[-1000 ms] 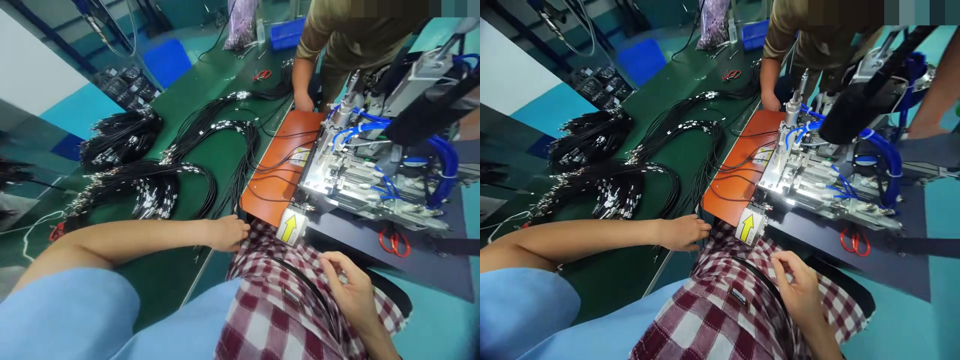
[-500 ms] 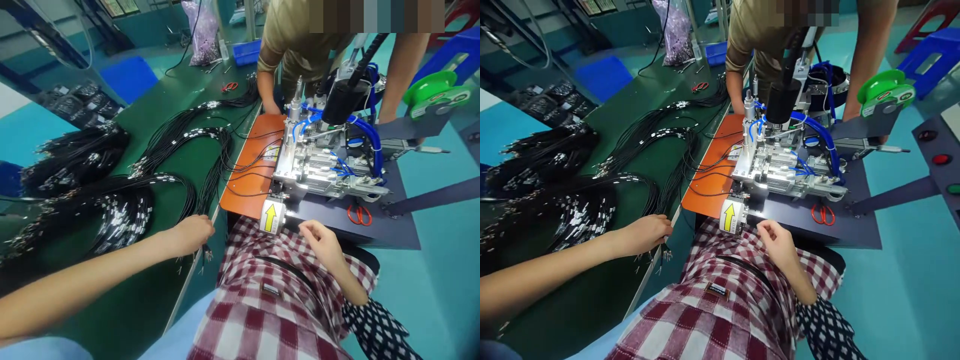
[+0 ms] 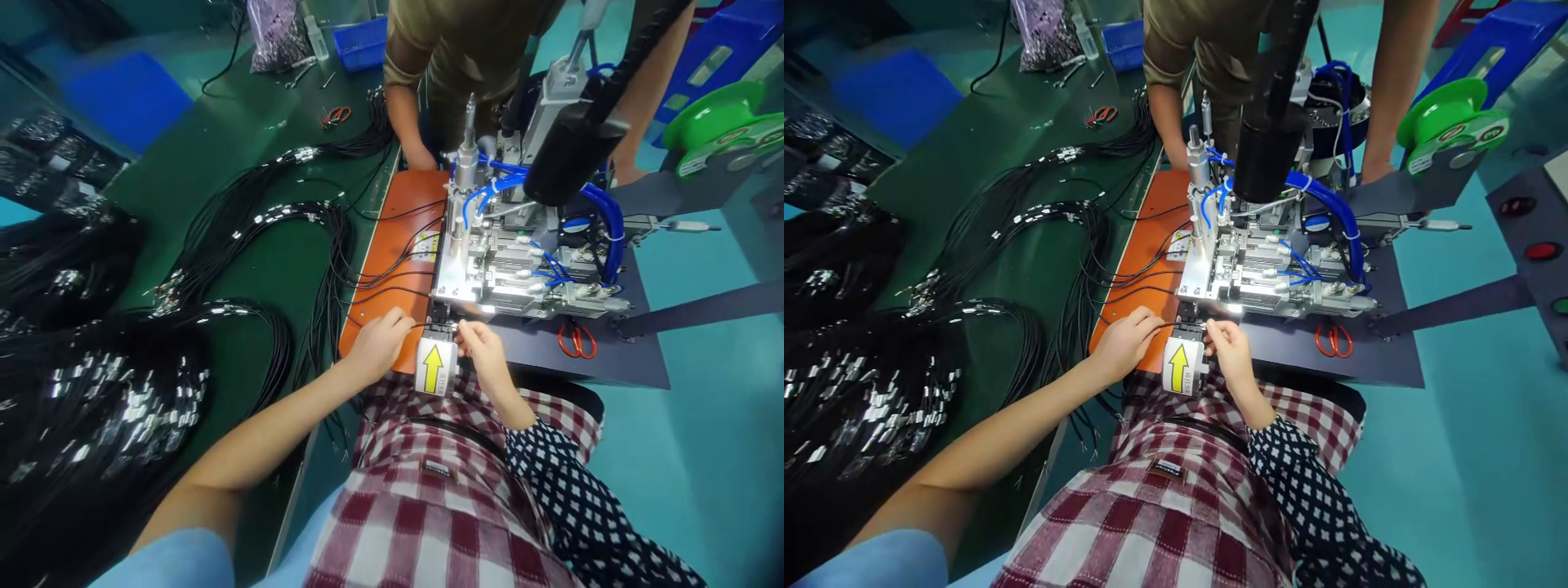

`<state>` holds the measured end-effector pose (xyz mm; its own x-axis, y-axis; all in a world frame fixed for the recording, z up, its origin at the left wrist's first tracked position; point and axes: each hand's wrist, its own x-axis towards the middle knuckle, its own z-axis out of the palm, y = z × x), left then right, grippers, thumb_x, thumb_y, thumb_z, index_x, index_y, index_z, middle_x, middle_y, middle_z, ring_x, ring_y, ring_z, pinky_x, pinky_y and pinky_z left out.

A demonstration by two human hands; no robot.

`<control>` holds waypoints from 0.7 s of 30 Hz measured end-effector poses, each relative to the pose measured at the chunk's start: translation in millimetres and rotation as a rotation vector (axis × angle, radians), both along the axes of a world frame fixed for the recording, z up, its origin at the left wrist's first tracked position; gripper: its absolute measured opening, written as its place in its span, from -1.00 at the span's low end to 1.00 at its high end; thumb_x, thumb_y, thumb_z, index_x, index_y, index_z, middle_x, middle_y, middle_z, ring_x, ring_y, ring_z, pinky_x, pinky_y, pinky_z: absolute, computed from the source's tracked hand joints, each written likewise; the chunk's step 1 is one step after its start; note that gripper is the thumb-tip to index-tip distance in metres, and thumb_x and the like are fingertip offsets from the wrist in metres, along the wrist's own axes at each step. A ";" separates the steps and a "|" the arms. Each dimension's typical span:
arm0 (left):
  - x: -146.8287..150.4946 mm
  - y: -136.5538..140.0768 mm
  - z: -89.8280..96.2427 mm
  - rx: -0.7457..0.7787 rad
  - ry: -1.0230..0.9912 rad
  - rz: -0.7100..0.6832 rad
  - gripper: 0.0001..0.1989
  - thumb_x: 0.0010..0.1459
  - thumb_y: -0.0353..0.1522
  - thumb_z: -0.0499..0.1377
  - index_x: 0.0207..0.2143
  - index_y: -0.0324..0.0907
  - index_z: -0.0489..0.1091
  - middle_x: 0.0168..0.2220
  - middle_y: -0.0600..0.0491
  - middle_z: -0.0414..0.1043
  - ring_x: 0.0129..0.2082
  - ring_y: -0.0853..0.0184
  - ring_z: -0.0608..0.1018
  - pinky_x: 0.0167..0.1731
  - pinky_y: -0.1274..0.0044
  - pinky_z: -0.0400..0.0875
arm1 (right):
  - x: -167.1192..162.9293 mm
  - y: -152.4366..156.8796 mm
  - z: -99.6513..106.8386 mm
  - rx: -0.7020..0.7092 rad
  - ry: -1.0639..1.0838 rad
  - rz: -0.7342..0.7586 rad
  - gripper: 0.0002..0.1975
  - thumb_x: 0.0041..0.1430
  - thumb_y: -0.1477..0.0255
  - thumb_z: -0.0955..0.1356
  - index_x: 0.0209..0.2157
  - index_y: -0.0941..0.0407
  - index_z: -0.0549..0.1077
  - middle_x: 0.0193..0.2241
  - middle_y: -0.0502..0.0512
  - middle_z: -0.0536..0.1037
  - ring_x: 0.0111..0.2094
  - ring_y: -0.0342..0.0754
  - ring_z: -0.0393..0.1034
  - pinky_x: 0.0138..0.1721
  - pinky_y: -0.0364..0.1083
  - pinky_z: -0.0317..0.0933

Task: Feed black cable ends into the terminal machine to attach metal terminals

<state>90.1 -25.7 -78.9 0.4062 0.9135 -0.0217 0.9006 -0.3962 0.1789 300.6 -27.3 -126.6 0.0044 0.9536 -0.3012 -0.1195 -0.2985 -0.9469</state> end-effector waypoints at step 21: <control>-1.3 -28.6 -15.7 0.102 -0.114 0.083 -0.54 0.31 -0.51 -0.12 0.23 -0.29 0.23 0.17 -0.19 0.25 0.17 0.08 0.26 0.16 0.25 0.30 | -1.5 5.3 3.3 -0.036 0.119 -0.065 -0.73 -0.01 0.23 0.48 -0.43 0.14 0.45 -0.52 -0.06 0.43 -0.57 -0.23 0.21 -0.49 -0.17 0.13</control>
<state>88.8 -54.4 -94.6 0.3238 0.9391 0.1149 0.9070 -0.3427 0.2447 299.1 -22.0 -123.3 0.0281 0.9409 -0.3375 -0.2511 -0.3202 -0.9135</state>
